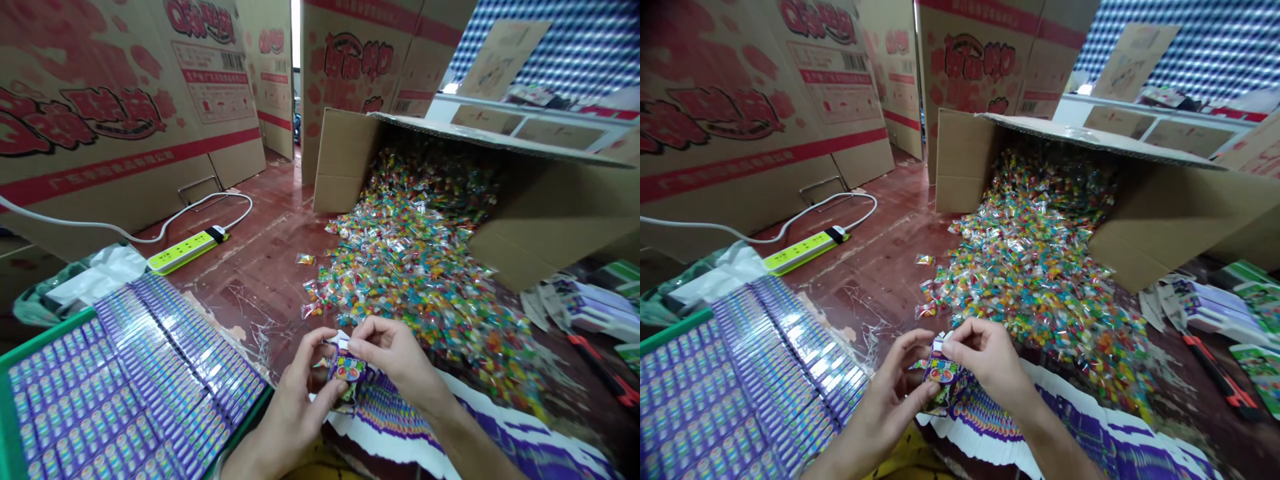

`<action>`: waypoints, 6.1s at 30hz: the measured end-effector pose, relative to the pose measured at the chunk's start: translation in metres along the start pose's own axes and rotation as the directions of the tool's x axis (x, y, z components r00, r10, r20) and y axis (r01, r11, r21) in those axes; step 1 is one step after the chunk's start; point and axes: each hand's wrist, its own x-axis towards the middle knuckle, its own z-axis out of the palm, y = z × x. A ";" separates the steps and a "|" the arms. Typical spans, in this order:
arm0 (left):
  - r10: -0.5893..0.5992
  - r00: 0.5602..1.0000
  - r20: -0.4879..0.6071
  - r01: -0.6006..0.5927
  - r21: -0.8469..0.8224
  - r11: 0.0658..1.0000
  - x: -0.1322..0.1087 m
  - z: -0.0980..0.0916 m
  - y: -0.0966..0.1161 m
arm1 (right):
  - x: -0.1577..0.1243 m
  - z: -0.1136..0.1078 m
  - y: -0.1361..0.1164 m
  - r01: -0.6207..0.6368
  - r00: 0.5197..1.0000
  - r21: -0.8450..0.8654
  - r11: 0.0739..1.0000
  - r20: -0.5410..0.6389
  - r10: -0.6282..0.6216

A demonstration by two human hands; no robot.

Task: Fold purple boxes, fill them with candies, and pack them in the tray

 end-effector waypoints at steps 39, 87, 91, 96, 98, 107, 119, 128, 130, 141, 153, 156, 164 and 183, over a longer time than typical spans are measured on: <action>0.251 0.884 -0.394 0.379 0.919 0.108 0.094 -0.295 0.025 | -0.015 -0.005 0.057 0.201 0.974 -0.852 0.483 0.121 -0.193; -0.092 0.991 -0.099 0.121 0.354 0.927 0.018 -0.029 -0.025 | -0.019 0.004 0.037 0.090 0.957 -0.582 0.808 -0.176 -0.233; -0.193 0.962 0.195 0.180 0.080 0.980 0.020 -0.031 -0.005 | -0.022 0.002 0.023 0.148 0.970 -0.485 0.862 -0.099 -0.223; -0.267 0.867 0.421 0.425 -0.344 0.837 0.020 -0.028 0.008 | -0.025 -0.004 0.018 0.312 0.934 -0.513 0.800 0.009 -0.358; -0.226 0.858 0.462 0.427 -0.393 0.815 0.019 -0.025 0.007 | -0.028 -0.006 0.019 0.363 0.901 -0.569 0.738 0.014 -0.433; -0.182 0.873 0.452 0.396 -0.441 0.805 0.021 -0.019 0.004 | -0.057 0.009 0.021 0.449 0.867 -0.727 0.520 0.211 -0.452; -0.157 0.866 0.475 0.258 -0.155 0.954 0.017 -0.023 0.034 | -0.048 -0.009 -0.014 0.152 0.945 -0.592 0.791 0.322 0.059; -0.075 0.994 -0.082 0.059 -0.188 0.980 0.014 -0.006 -0.004 | -0.041 0.022 0.034 0.206 0.930 -0.345 0.916 -0.223 -0.293; -0.071 0.977 -0.201 0.024 -0.227 0.974 0.014 0.001 -0.008 | -0.038 0.027 0.041 0.247 0.908 -0.386 0.889 -0.228 -0.351; -0.043 0.968 -0.249 0.000 -0.171 0.985 0.005 -0.002 -0.020 | -0.033 0.033 0.063 0.258 0.893 -0.341 0.904 -0.272 -0.358; -0.188 0.976 0.106 0.200 -0.120 0.972 0.008 -0.021 0.001 | -0.022 0.019 0.054 0.208 0.941 -0.282 0.937 -0.204 -0.270; -0.204 0.975 0.084 0.214 -0.139 0.967 0.006 -0.021 -0.001 | -0.022 0.020 0.055 0.214 0.947 -0.234 0.948 -0.187 -0.260; -0.121 0.991 -0.049 0.097 -0.341 0.935 0.007 -0.011 0.001 | -0.018 0.024 0.050 0.307 0.920 -0.083 0.948 -0.229 -0.318; -0.129 0.991 -0.047 0.122 -0.131 0.984 -0.002 -0.014 0.015 | 0.000 0.008 0.007 -0.003 1.000 -0.140 0.990 0.022 0.006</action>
